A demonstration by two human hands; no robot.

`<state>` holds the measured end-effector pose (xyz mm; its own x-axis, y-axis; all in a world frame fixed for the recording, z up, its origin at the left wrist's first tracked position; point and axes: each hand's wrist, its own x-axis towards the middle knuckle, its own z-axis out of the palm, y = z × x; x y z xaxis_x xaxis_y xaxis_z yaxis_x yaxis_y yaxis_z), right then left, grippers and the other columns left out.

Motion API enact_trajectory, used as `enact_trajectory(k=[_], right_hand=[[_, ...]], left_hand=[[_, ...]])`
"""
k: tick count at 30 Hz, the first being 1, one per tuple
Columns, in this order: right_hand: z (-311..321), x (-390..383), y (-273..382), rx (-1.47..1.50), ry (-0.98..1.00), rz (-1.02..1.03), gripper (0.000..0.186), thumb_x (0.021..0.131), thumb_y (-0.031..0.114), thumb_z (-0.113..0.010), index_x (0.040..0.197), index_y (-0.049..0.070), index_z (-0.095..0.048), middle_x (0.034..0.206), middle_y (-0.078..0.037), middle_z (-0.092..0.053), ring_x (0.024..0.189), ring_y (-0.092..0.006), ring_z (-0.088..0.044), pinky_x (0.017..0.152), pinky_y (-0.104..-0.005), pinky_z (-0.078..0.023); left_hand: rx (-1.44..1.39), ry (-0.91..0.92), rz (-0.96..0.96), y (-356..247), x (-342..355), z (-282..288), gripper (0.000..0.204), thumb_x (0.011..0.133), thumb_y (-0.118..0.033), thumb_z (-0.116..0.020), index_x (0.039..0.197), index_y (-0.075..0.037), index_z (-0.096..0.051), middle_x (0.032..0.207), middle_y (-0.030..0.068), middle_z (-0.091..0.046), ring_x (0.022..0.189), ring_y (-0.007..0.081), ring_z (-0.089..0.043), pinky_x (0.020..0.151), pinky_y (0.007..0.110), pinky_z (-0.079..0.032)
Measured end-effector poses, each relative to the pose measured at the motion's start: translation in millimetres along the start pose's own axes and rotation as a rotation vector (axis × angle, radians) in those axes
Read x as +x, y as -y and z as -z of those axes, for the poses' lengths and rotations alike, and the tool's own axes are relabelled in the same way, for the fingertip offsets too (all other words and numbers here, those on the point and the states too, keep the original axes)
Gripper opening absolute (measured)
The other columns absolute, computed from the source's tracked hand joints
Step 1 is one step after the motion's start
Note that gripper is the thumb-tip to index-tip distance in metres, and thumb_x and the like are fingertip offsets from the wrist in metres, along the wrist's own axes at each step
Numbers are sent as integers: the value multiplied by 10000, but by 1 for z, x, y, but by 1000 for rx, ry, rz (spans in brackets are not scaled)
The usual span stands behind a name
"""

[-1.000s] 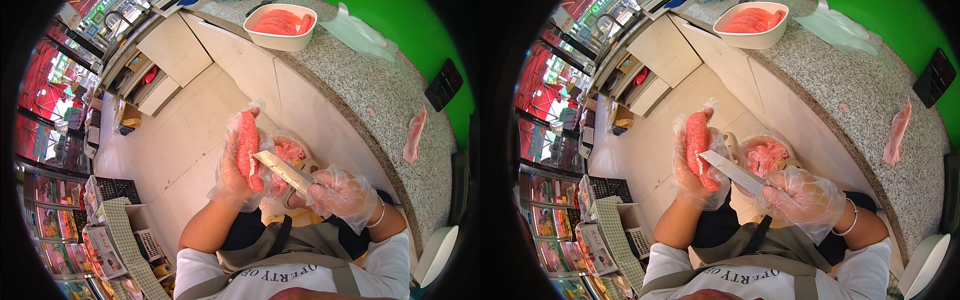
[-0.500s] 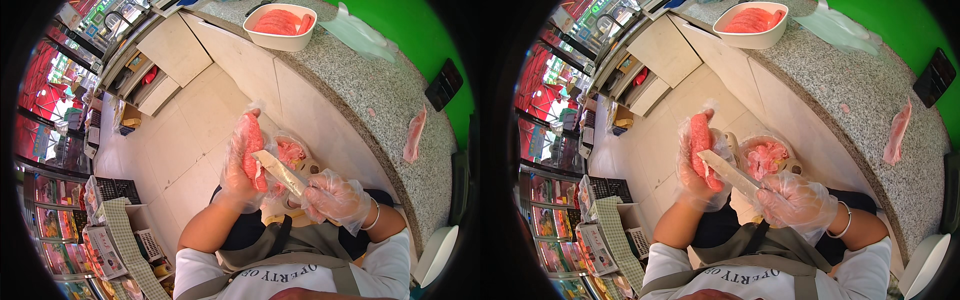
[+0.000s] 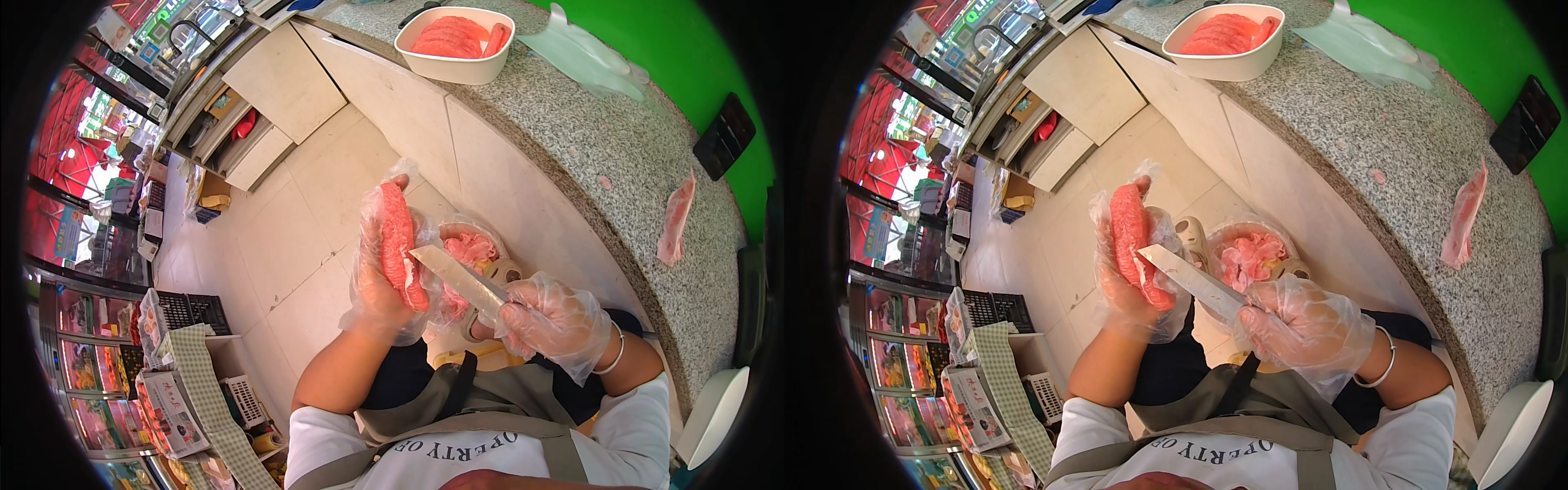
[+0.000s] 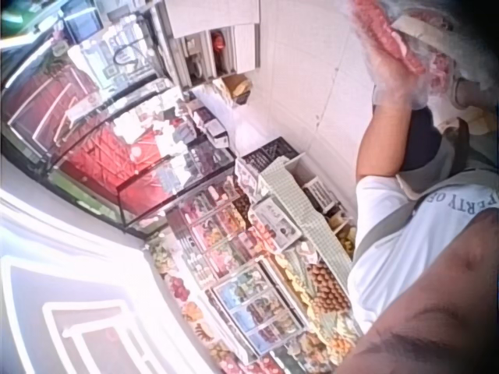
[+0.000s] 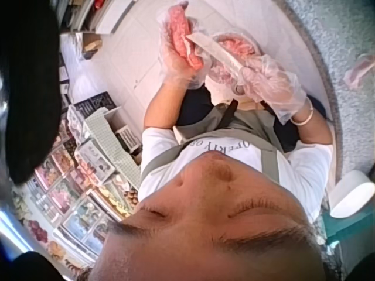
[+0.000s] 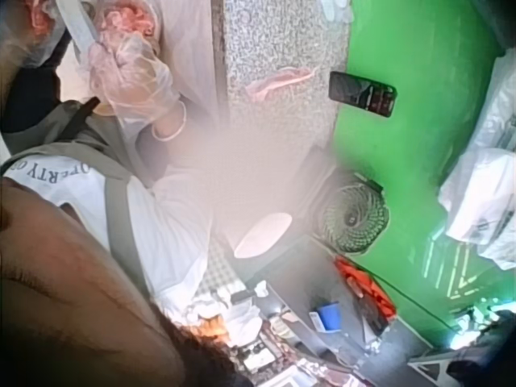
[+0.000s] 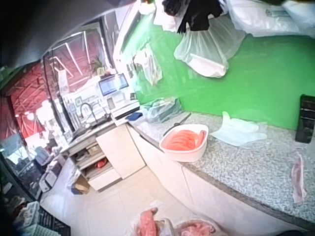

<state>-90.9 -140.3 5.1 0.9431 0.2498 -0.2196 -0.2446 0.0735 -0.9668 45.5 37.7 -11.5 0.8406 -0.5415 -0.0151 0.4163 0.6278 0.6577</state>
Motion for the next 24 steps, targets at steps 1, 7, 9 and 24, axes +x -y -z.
enact_trajectory(k=[1, 7, 9, 24], right_hand=[[0, 0, 0, -2, 3, -3, 205, 971, 132, -468, 832, 7, -553, 613, -18, -550, 543, -94, -528, 504, -262, -419], [-1, 1, 4, 25, 13, -37, 222, 975, 145, -467, 808, 18, -539, 605, 0, -535, 539, -75, -509, 494, -250, -410], [-1, 1, 3, 42, 12, -37, 233, 978, 150, -464, 795, 24, -532, 604, 2, -532, 537, -68, -502, 490, -243, -405], [-5, 2, 0, 215, 57, -37, 214, 996, 178, -456, 844, 45, -529, 638, 14, -522, 552, -56, -484, 485, -221, -389]], left_hand=[[10, 6, -1, -1, 0, 1, 645, 938, -524, -430, 1413, -102, -314, 788, 12, -551, 488, 152, -525, 578, 426, -556], [0, 6, -18, 0, 1, 4, 635, 942, -509, -438, 1407, -94, -317, 789, 19, -562, 472, 153, -522, 556, 412, -552], [-27, 15, -7, 0, 1, 3, 633, 943, -501, -445, 1407, -92, -311, 789, 26, -563, 454, 154, -514, 537, 390, -546], [-33, -7, 4, 1, -1, -14, 611, 952, -503, -425, 1392, -92, -319, 757, 52, -547, 411, 144, -475, 439, 325, -493]])
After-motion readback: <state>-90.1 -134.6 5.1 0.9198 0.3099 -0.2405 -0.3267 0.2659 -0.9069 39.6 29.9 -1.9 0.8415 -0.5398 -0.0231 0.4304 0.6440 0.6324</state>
